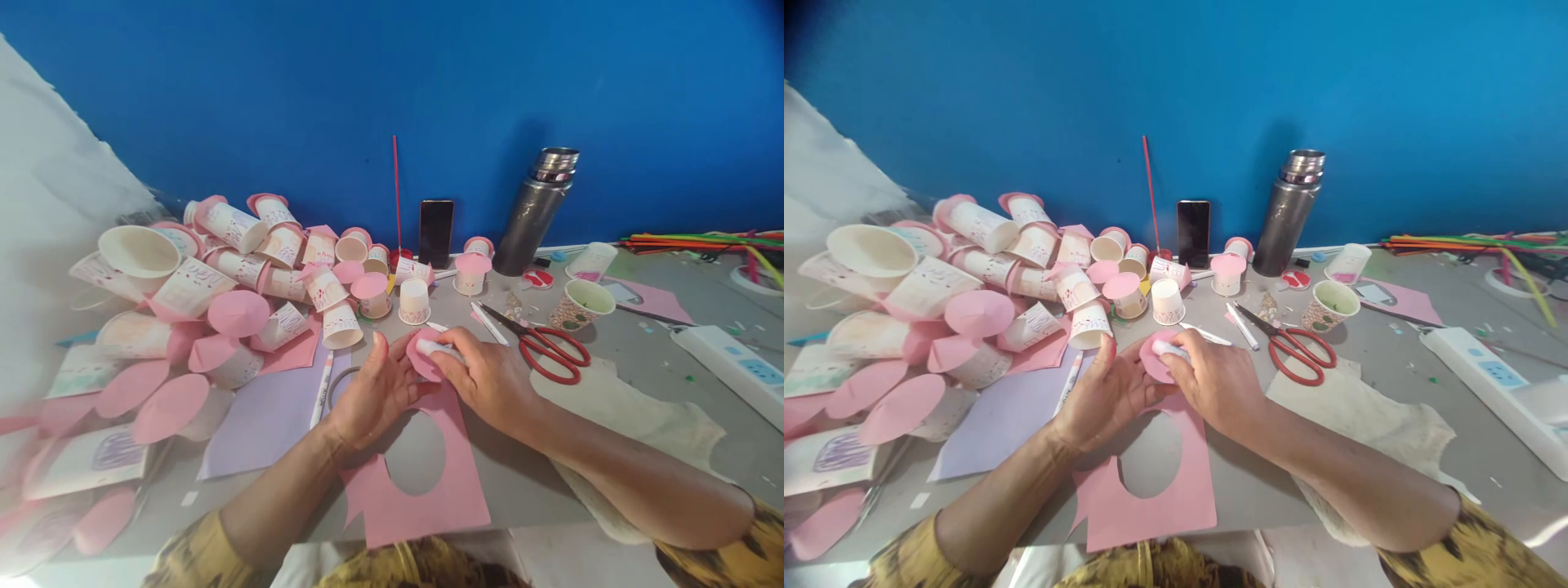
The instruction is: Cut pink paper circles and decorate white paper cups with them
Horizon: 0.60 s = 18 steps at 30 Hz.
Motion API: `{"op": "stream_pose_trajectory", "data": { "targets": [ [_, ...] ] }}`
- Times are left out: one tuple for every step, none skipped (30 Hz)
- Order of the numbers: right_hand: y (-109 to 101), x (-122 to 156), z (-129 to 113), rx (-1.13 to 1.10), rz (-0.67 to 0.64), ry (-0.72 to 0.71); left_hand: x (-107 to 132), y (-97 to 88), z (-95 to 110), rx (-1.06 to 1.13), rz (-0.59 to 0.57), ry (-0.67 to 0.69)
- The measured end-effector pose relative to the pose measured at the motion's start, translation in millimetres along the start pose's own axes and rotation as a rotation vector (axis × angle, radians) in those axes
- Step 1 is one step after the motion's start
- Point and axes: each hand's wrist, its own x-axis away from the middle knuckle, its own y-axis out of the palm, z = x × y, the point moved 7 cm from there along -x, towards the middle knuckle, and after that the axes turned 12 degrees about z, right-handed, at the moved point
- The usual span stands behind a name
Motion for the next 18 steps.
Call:
{"op": "stream_pose_trajectory", "data": {
  "targets": [
    [-2.0, -2.5, 3.6, -0.003, -0.003, 0.046, 1.2, 2.2, 1.4, 0.008, -0.013, 0.024],
    [-2.8, -4.3, 6.4, -0.002, -0.019, 0.084, 2.3, 4.7, 1.8, 0.004, -0.030, 0.043],
    [-2.7, -5.5, 8.3, 0.005, -0.040, 0.114, 3.3, 7.0, 1.4, -0.013, -0.046, 0.060],
    [-2.1, -6.2, 9.5, 0.019, -0.061, 0.138, 4.1, 8.8, 0.5, -0.037, -0.059, 0.077],
    [-1.3, -6.3, 10.2, 0.038, -0.078, 0.153, 4.6, 9.9, -0.7, -0.065, -0.066, 0.091],
    [-0.3, -6.2, 10.1, 0.056, -0.090, 0.159, 4.9, 10.2, -2.2, -0.092, -0.071, 0.102],
    [0.8, -5.8, 9.6, 0.070, -0.098, 0.157, 5.0, 9.9, -3.5, -0.116, -0.074, 0.110],
    [2.0, -5.2, 8.7, 0.082, -0.103, 0.148, 5.0, 9.1, -4.7, -0.136, -0.079, 0.115],
    [3.1, -4.6, 7.6, 0.092, -0.107, 0.132, 5.0, 7.9, -5.8, -0.153, -0.083, 0.116],
    [4.1, -4.0, 6.6, 0.102, -0.107, 0.114, 5.0, 6.5, -6.8, -0.169, -0.088, 0.112],
    [4.9, -3.4, 5.7, 0.114, -0.107, 0.094, 5.1, 5.1, -7.5, -0.187, -0.090, 0.107],
    [5.6, -2.9, 4.9, 0.125, -0.108, 0.074, 5.2, 3.8, -7.9, -0.204, -0.090, 0.101],
    [6.3, -2.4, 4.3, 0.135, -0.110, 0.058, 5.4, 2.7, -8.0, -0.217, -0.087, 0.096],
    [7.1, -1.9, 3.6, 0.140, -0.114, 0.044, 5.6, 2.0, -7.6, -0.222, -0.082, 0.093],
    [7.9, -1.3, 2.9, 0.139, -0.121, 0.032, 5.6, 1.6, -7.1, -0.219, -0.078, 0.090],
    [8.6, -0.7, 1.9, 0.130, -0.129, 0.022, 5.5, 1.4, -6.5, -0.209, -0.072, 0.087],
    [9.2, 0.1, 0.5, 0.112, -0.137, 0.011, 5.1, 1.2, -6.4, -0.194, -0.067, 0.080],
    [9.6, 0.9, -1.4, 0.084, -0.143, -0.002, 4.3, 1.0, -6.9, -0.176, -0.061, 0.068]
  ]
}}
